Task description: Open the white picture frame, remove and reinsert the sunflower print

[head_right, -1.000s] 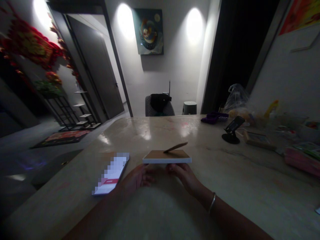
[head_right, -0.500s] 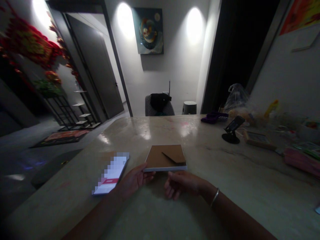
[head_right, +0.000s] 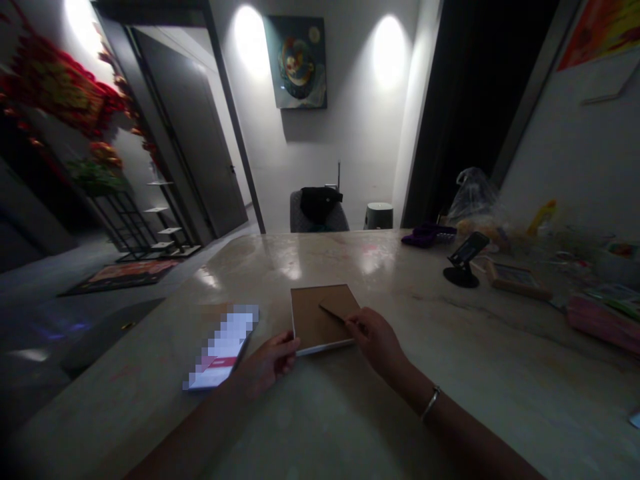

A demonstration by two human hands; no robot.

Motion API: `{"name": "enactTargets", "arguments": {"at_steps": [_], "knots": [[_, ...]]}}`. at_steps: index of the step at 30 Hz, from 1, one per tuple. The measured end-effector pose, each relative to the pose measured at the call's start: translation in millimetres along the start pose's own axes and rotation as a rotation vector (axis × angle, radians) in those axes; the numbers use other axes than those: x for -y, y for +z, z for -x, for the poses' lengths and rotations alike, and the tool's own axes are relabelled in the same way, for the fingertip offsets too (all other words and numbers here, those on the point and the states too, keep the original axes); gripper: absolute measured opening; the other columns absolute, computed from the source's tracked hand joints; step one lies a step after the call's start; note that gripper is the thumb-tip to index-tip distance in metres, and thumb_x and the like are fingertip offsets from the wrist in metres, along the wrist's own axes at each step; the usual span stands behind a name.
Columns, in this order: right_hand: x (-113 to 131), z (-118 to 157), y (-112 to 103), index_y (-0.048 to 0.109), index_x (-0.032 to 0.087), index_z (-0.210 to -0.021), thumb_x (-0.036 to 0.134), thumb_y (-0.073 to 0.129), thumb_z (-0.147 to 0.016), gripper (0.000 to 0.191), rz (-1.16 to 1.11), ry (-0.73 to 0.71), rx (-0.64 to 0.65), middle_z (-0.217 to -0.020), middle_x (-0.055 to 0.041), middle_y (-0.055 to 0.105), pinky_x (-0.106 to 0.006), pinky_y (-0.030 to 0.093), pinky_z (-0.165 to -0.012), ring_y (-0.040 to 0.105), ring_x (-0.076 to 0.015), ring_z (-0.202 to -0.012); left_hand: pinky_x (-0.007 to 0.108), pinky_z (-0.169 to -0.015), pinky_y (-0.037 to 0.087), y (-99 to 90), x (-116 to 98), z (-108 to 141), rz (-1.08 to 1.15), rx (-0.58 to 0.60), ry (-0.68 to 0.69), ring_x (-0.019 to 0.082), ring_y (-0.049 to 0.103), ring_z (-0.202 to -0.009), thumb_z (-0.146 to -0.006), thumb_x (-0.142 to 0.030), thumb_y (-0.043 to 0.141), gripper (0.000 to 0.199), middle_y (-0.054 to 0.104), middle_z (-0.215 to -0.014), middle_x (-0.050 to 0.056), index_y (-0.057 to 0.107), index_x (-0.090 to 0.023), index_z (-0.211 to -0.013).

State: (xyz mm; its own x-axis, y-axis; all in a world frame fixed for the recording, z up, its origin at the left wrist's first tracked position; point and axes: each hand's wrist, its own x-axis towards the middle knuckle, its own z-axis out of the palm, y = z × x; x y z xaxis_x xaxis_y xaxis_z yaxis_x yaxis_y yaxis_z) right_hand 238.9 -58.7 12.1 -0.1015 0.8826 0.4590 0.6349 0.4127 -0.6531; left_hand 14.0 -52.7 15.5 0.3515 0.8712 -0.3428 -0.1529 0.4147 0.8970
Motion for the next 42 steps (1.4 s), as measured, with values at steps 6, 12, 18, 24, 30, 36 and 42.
{"name": "enactTargets", "arguments": {"at_steps": [6,12,18,24,30,36,42], "knots": [[-16.6,4.9,8.5,0.055,0.019,-0.104,0.030,0.055,-0.075,0.031,0.129,-0.053,0.049,-0.117,-0.0118,0.050,-0.044,0.036,-0.091,0.046,-0.0242,-0.108,0.019,-0.041,0.018,-4.0,1.8,-1.3,0.024,0.090,0.003,0.003,0.032,-0.041,-0.062,-0.027,0.066,0.024,0.037,-0.053,-0.008,0.046,-0.017,-0.070],[-10.4,6.0,7.0,0.053,0.019,-0.109,0.025,0.050,-0.078,0.032,0.178,-0.064,0.135,-0.111,-0.0106,0.056,-0.042,0.038,-0.089,0.050,-0.0227,-0.104,0.018,-0.040,0.017,-6.9,2.3,-0.8,0.048,0.118,-0.005,0.001,0.027,-0.039,-0.063,-0.032,0.067,0.027,0.033,-0.051,-0.010,0.045,-0.017,-0.071],[0.9,5.9,4.5,0.054,0.017,-0.110,0.022,0.046,-0.079,0.032,0.191,-0.075,0.160,-0.111,-0.0103,0.057,-0.038,0.039,-0.088,0.051,-0.0215,-0.102,0.017,-0.041,0.026,-3.5,-0.2,2.8,0.151,0.061,0.025,0.002,0.032,-0.037,-0.063,-0.029,0.066,0.023,0.037,-0.048,-0.009,0.047,-0.017,-0.065],[10.1,6.1,-1.3,0.056,0.018,-0.102,0.020,0.048,-0.075,0.027,0.130,-0.109,0.212,-0.105,-0.0088,0.057,-0.036,0.039,-0.085,0.051,-0.0205,-0.098,0.027,-0.054,0.042,7.5,-9.7,4.5,0.279,0.033,0.007,0.016,0.058,-0.062,-0.076,-0.037,0.050,0.025,0.062,-0.067,0.004,0.058,-0.016,-0.086],[21.6,6.8,-8.8,0.054,0.018,-0.101,0.016,0.053,-0.070,0.031,0.088,-0.121,0.352,-0.105,-0.0090,0.053,-0.032,0.040,-0.084,0.048,-0.0188,-0.097,0.027,-0.063,0.046,-8.4,-14.9,-17.7,0.225,-0.286,0.222,0.016,0.062,-0.069,-0.073,-0.025,0.054,0.012,0.066,-0.073,0.002,0.058,-0.017,-0.081],[24.9,8.2,-9.3,0.054,0.020,-0.101,0.025,0.057,-0.071,0.031,0.104,-0.076,0.379,-0.106,-0.0082,0.051,-0.033,0.039,-0.083,0.048,-0.0192,-0.096,0.025,-0.062,0.049,-12.5,-12.3,-24.5,0.320,-0.362,0.238,0.014,0.063,-0.065,-0.072,-0.017,0.058,0.012,0.066,-0.070,-0.001,0.058,-0.019,-0.084],[24.5,7.7,-8.8,0.054,0.021,-0.100,0.023,0.055,-0.073,0.028,0.092,-0.076,0.359,-0.105,-0.0083,0.052,-0.034,0.039,-0.084,0.048,-0.0199,-0.097,0.025,-0.065,0.049,-15.2,-12.9,-24.8,0.390,-0.340,0.196,0.014,0.064,-0.070,-0.073,-0.015,0.058,0.013,0.066,-0.074,0.000,0.059,-0.019,-0.085]]}}
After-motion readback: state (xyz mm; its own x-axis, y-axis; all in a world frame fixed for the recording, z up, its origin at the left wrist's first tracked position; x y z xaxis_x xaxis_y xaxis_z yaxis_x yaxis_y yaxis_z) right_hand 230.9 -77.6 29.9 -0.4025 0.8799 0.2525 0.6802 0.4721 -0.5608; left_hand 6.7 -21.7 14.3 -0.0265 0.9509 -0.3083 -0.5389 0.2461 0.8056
